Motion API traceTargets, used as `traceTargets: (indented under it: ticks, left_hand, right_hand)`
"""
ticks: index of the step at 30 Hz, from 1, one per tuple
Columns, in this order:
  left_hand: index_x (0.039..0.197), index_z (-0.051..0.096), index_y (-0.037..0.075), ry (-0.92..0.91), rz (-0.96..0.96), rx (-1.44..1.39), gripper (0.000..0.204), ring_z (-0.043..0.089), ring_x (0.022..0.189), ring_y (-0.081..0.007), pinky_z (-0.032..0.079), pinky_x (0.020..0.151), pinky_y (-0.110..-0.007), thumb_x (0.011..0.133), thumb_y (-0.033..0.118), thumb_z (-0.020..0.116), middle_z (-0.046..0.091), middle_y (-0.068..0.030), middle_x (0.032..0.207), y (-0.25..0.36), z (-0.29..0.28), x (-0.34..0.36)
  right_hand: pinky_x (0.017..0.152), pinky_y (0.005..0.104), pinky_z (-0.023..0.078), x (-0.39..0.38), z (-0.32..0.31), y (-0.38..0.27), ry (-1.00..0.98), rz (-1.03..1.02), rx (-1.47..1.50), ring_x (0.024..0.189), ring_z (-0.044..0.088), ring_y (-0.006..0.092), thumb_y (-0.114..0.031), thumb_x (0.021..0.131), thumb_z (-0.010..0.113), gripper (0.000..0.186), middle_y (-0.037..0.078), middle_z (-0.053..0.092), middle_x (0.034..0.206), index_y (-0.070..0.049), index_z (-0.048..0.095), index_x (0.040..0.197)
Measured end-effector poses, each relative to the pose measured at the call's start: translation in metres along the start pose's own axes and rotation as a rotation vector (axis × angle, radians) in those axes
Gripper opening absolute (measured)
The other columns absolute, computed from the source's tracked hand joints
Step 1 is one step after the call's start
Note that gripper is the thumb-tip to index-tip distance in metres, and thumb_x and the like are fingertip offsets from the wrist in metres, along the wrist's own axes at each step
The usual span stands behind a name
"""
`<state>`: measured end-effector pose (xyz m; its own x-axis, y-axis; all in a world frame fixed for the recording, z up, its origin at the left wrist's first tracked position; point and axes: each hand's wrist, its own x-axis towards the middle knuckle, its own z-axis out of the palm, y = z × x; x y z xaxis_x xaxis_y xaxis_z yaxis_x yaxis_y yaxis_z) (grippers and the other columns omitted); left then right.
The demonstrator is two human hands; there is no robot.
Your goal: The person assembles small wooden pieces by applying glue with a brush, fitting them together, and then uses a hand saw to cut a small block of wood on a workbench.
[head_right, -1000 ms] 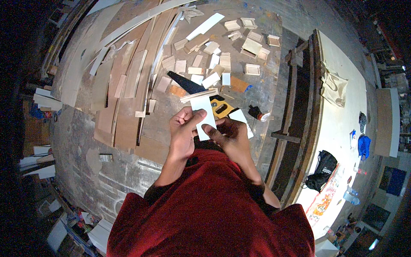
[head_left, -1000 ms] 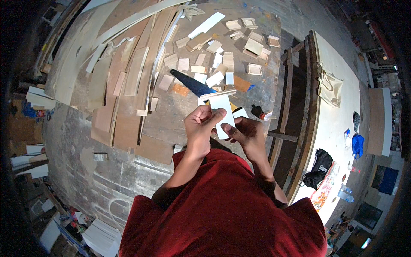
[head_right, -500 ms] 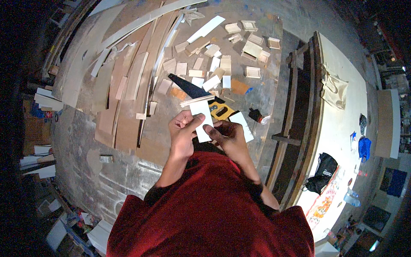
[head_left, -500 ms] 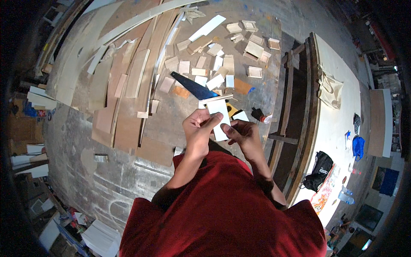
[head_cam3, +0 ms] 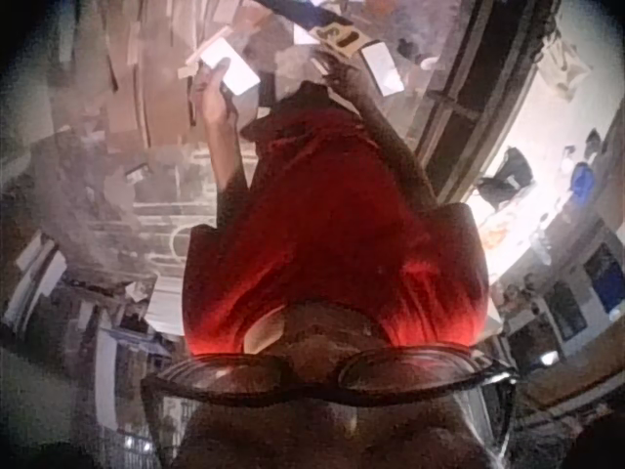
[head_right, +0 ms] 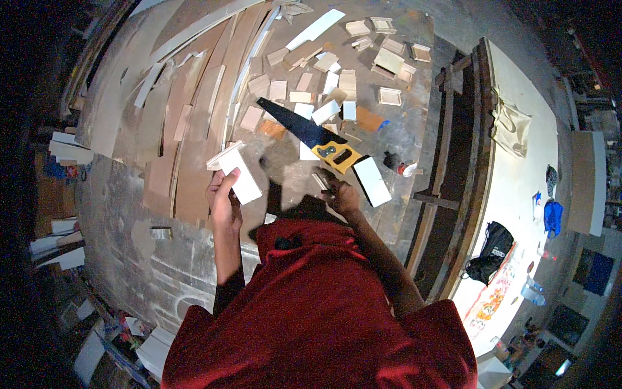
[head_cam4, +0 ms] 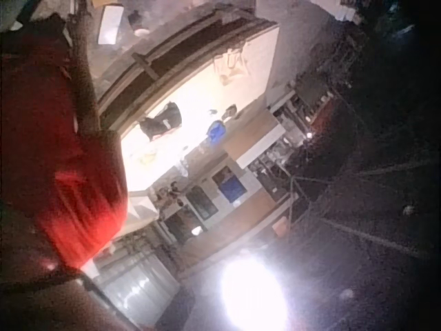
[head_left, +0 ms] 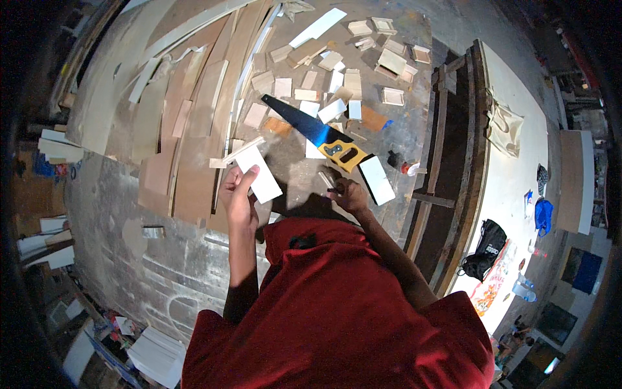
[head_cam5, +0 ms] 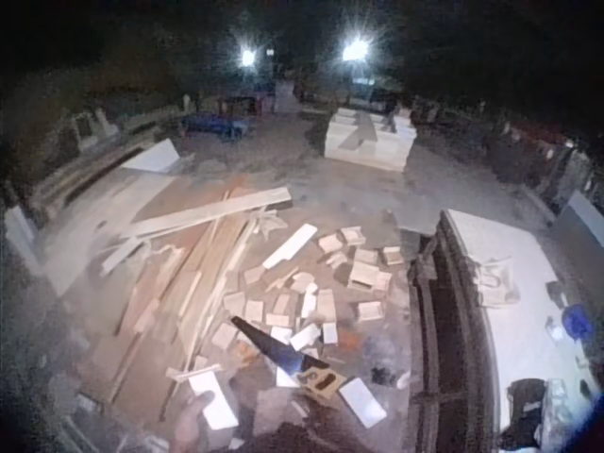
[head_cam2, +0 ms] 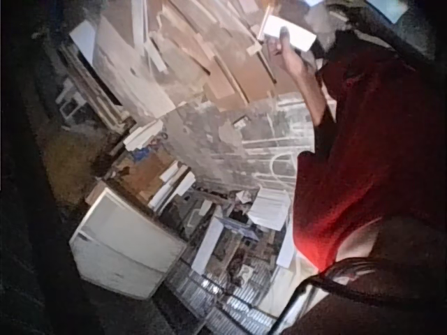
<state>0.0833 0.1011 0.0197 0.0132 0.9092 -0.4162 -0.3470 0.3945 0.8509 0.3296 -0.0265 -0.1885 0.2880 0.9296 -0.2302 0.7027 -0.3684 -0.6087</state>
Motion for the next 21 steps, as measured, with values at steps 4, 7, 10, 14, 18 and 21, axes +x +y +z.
traceTargets:
  ticks: [4, 7, 10, 14, 18, 21]
  left_hand:
    - [0.100, 0.065, 0.003, 0.002, -0.033, -0.019, 0.021, 0.066, 0.077, -0.0122, 0.053, 0.069, -0.027, 0.082, 0.009, 0.075, 0.071, -0.0054, 0.091, 0.002, -0.003, 0.003]
    - [0.099, 0.065, 0.002, 0.019, -0.049, -0.028, 0.019, 0.066, 0.075, -0.0121, 0.052, 0.068, -0.027, 0.083, 0.008, 0.074, 0.070, -0.0060, 0.091, -0.001, -0.022, 0.006]
    - [0.097, 0.064, 0.002, -0.035, -0.052, -0.026, 0.018, 0.065, 0.074, -0.0116, 0.052, 0.068, -0.027, 0.083, 0.008, 0.074, 0.070, -0.0063, 0.089, 0.002, -0.028, 0.011]
    - [0.097, 0.064, 0.001, -0.085, -0.061, -0.018, 0.018, 0.064, 0.075, -0.0111, 0.051, 0.068, -0.026, 0.083, 0.008, 0.074, 0.070, -0.0067, 0.089, 0.005, -0.035, 0.021]
    - [0.096, 0.064, 0.001, -0.097, -0.071, -0.003, 0.017, 0.063, 0.075, -0.0106, 0.049, 0.068, -0.025, 0.084, 0.007, 0.074, 0.070, -0.0069, 0.088, 0.002, -0.042, 0.032]
    - [0.094, 0.064, 0.002, -0.135, -0.078, 0.003, 0.015, 0.063, 0.074, -0.0100, 0.048, 0.067, -0.024, 0.084, 0.008, 0.074, 0.069, -0.0062, 0.088, 0.001, -0.039, 0.034]
  right_hand:
    - [0.074, 0.0441, 0.054, 0.007, 0.018, 0.019, -0.026, 0.005, -0.202, 0.087, 0.067, 0.0352, -0.031, 0.078, 0.075, 0.031, 0.014, 0.069, 0.096, -0.013, 0.065, 0.101]
    - [0.073, 0.0442, 0.054, 0.006, 0.015, -0.016, 0.003, -0.037, -0.116, 0.087, 0.067, 0.0355, -0.027, 0.079, 0.073, 0.026, 0.014, 0.069, 0.097, -0.013, 0.066, 0.099]
    - [0.071, 0.0439, 0.054, 0.002, 0.023, -0.006, 0.094, -0.215, -0.050, 0.084, 0.067, 0.0347, -0.024, 0.079, 0.071, 0.024, 0.013, 0.070, 0.094, -0.013, 0.069, 0.100]
    - [0.068, 0.0434, 0.054, 0.012, 0.047, 0.042, 0.058, -0.504, -0.105, 0.081, 0.068, 0.0340, -0.025, 0.080, 0.070, 0.025, 0.012, 0.071, 0.091, -0.011, 0.069, 0.100]
    - [0.069, 0.0439, 0.054, 0.021, 0.040, 0.020, 0.103, -0.119, 0.014, 0.081, 0.069, 0.0337, -0.027, 0.081, 0.069, 0.024, 0.013, 0.071, 0.088, -0.010, 0.069, 0.098]
    - [0.071, 0.0449, 0.055, 0.028, 0.043, 0.010, 0.113, 0.021, -0.054, 0.084, 0.069, 0.0352, -0.029, 0.083, 0.067, 0.025, 0.016, 0.070, 0.090, -0.012, 0.069, 0.100]
